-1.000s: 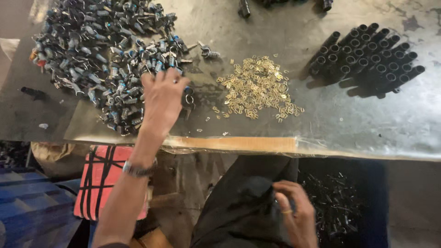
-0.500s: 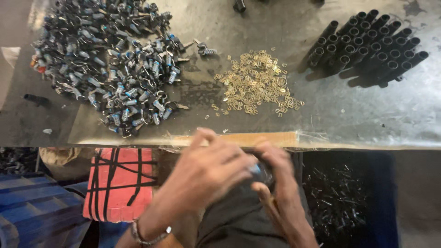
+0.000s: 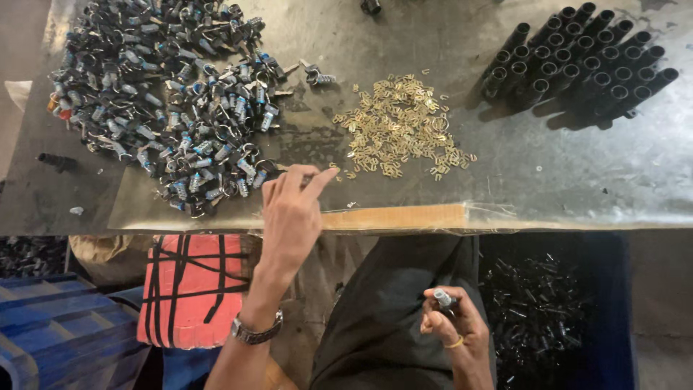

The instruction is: The person sits at a workbench assembling padlock cylinders. They pick small brass pin and spring parts from the table, insert them into a padlock cylinder body held in the other hand, and place finished cylinders with the pile of assembled units, repeating the cycle.

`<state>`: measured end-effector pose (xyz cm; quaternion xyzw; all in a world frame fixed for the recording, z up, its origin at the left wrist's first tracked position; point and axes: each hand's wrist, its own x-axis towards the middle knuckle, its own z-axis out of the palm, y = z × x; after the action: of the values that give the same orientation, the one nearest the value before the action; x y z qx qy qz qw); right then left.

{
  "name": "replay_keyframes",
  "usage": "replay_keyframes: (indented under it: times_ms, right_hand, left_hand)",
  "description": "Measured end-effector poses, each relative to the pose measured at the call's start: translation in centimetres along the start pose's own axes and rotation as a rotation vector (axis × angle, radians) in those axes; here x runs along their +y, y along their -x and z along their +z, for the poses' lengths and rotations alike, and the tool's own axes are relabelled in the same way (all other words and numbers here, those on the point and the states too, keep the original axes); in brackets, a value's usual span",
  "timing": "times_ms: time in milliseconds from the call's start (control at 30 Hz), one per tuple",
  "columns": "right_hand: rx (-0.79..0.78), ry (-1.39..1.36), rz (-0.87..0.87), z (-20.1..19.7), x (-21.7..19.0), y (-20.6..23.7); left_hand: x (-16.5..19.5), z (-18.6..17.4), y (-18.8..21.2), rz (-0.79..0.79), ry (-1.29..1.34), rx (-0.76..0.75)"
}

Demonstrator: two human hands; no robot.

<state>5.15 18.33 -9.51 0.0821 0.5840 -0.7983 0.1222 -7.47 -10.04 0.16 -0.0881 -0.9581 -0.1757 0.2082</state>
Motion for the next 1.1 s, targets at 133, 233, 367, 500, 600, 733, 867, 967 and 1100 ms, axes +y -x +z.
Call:
replay_keyframes:
  times_ms: [133,233,367,500,600,733,867,967,1100]
  right_hand:
    - [-0.02,0.011,-0.063,-0.3,-0.9,-0.5]
    - [-0.058,0.027,-0.124,-0.3,-1.6,-1.1]
    - [-0.05,0.011,-0.116,-0.1,-2.2,-1.0]
    - [-0.02,0.04,-0.046,0.3,-2.6,-0.7]
    - [-0.05,-0.139,0.034,0.8,-3.0,-0.9]
    - [-0.07,-0.299,0.102,1.2,-3.8,-1.2]
    - [-0.048,-0.245,0.139,0.9,-5.0,-1.1]
    - [-0.066,-0.279,0.162,0.7,-5.3,-0.8]
    - [-0.063,-0.338,0.231,0.6,-5.0,-0.6]
  left_hand:
    - [1.5,1.5,-0.8,0.065,0.022,-0.031]
    - [2.4,1.7,-0.7,0.058,0.094,-0.079]
    - [3.0,1.4,-0.1,0.011,0.15,0.033]
    - [3.5,1.6,0.2,0.034,0.143,-0.018]
    - [4.3,2.0,0.7,0.138,0.09,-0.069]
    - [6.3,1.9,2.4,0.241,0.223,-0.001]
    - [8.9,1.2,5.0,-0.08,0.784,-0.058]
    - [10.1,1.1,6.2,-0.305,1.174,-0.165]
    - [11.1,1.4,6.5,-0.556,1.511,-0.277]
